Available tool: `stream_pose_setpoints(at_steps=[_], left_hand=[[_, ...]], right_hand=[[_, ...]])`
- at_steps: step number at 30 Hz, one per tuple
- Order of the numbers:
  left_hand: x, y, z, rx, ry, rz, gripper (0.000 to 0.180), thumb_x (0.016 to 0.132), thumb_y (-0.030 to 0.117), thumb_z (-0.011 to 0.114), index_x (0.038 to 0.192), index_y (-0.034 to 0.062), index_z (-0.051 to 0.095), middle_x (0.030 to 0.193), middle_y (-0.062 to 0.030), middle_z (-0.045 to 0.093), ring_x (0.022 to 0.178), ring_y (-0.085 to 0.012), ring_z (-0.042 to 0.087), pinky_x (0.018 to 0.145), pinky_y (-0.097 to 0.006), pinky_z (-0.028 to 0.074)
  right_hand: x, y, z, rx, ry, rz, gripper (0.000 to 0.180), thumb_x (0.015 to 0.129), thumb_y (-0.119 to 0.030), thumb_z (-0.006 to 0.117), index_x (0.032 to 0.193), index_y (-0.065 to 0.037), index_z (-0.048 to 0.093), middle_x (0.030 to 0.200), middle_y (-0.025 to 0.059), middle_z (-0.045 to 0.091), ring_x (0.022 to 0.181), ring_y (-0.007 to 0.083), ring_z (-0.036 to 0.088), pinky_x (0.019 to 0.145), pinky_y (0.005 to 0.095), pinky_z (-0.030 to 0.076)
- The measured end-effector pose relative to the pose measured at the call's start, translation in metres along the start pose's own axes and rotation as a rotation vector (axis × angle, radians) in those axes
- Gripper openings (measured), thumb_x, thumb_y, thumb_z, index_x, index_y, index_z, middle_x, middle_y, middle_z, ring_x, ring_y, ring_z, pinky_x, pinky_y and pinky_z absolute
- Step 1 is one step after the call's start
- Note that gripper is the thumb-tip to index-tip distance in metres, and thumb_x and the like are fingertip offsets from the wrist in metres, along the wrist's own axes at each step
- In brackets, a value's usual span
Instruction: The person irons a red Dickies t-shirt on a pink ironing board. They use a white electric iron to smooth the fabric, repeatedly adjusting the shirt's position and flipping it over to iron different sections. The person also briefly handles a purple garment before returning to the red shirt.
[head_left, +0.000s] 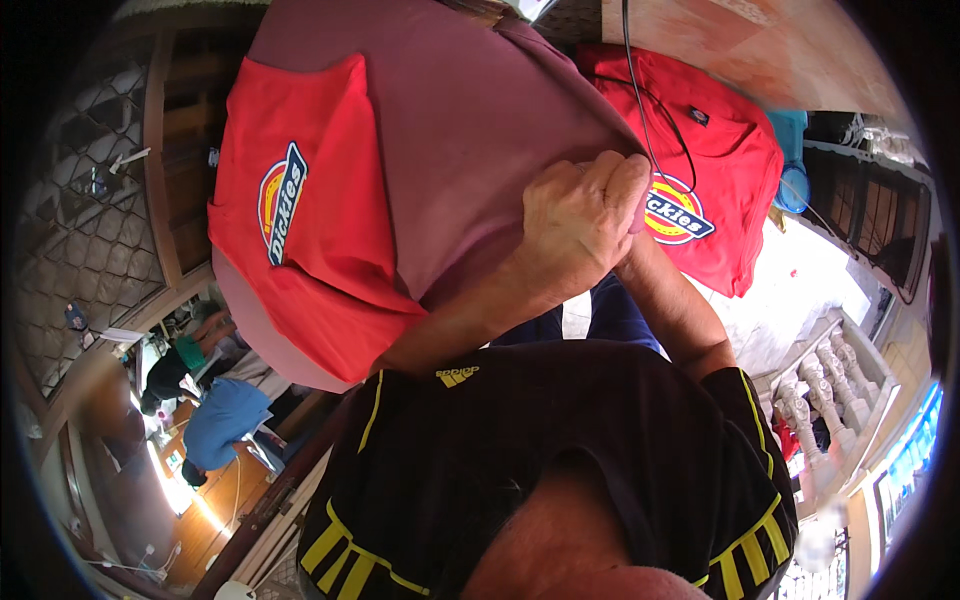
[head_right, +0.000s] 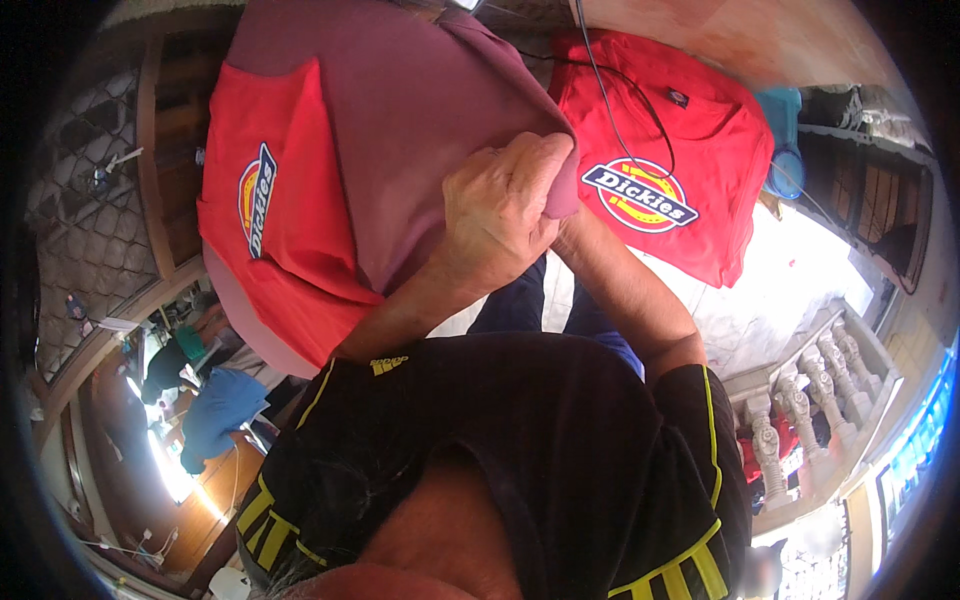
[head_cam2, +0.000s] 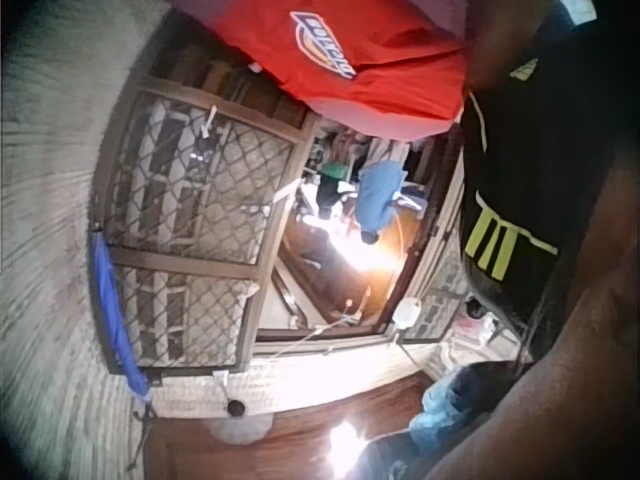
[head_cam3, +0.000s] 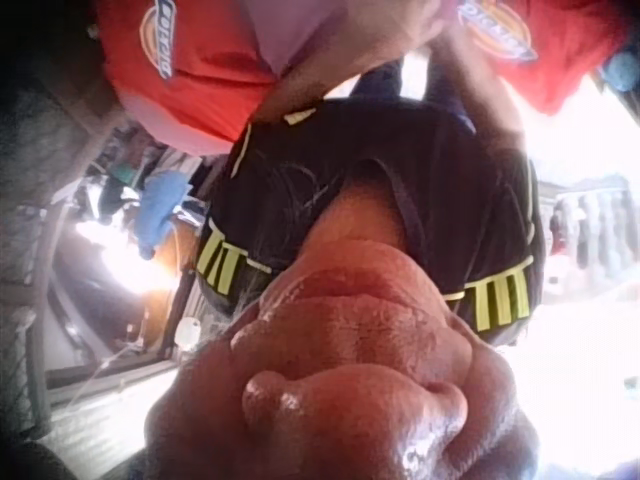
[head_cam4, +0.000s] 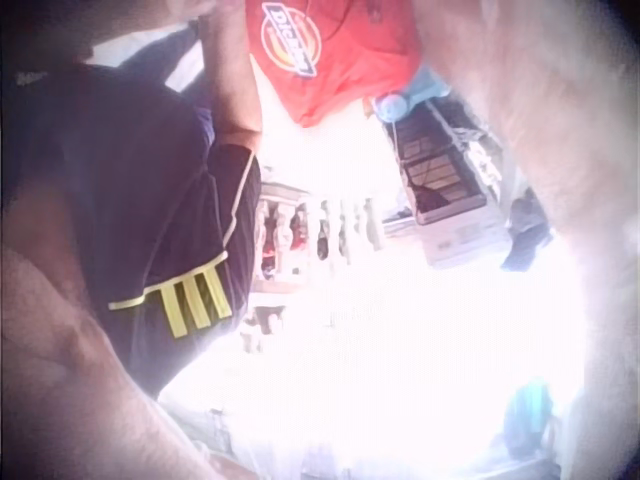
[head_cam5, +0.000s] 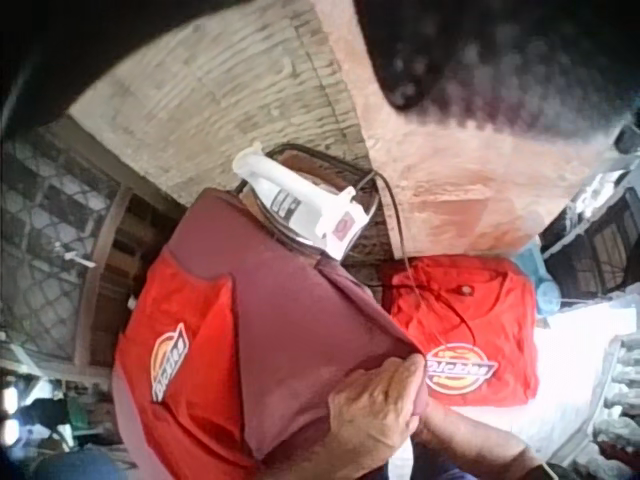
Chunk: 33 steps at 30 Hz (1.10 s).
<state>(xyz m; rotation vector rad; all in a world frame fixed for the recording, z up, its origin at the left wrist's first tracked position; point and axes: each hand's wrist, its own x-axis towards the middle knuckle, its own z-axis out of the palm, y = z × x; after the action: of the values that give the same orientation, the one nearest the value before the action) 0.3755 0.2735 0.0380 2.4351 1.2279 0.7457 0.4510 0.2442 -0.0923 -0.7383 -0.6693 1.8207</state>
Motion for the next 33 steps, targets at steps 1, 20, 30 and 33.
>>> stream_pose_setpoints(at_steps=[1,20,30,33], left_hand=[[-0.001,-0.002,0.003,-0.004,0.001,0.000,0.048,0.063,0.011,0.072,0.109,0.0081,0.058,0.085,-0.0099,0.059,0.069,-0.0307,0.061,0.060,-0.042,0.049],[-0.008,-0.007,0.013,-0.370,-0.007,0.089,0.033,0.078,0.010,0.070,0.110,0.0042,0.065,0.084,-0.0076,0.065,0.073,-0.0249,0.063,0.071,-0.038,0.048],[-0.031,-0.097,-0.030,0.465,-0.114,-0.209,0.088,0.083,0.063,0.061,0.148,0.0075,0.037,0.158,-0.0159,0.026,0.141,-0.0460,0.023,0.106,-0.064,0.023],[-0.040,-0.072,-0.022,0.452,-0.246,-0.168,0.083,0.084,0.059,0.062,0.149,0.0117,0.039,0.158,-0.0148,0.027,0.144,-0.0421,0.022,0.111,-0.060,0.021]], right_hand=[[0.000,0.001,-0.002,0.047,0.011,0.011,0.036,0.099,-0.025,0.058,0.129,-0.005,0.056,0.125,0.0077,0.059,0.116,0.0157,0.053,0.100,0.0345,0.044],[0.014,-0.036,-0.054,0.997,-0.102,-0.055,0.055,0.098,-0.033,0.058,0.143,-0.004,0.044,0.142,0.0135,0.050,0.131,0.0247,0.047,0.112,0.0412,0.036],[0.025,-0.082,-0.084,0.393,0.194,0.053,0.056,0.093,-0.018,0.066,0.143,-0.008,0.046,0.137,0.0094,0.056,0.127,0.0238,0.053,0.107,0.0427,0.044],[0.025,-0.074,-0.125,0.442,0.258,0.082,0.056,0.092,-0.010,0.065,0.144,-0.010,0.044,0.136,0.0077,0.056,0.124,0.0210,0.056,0.106,0.0391,0.045]])
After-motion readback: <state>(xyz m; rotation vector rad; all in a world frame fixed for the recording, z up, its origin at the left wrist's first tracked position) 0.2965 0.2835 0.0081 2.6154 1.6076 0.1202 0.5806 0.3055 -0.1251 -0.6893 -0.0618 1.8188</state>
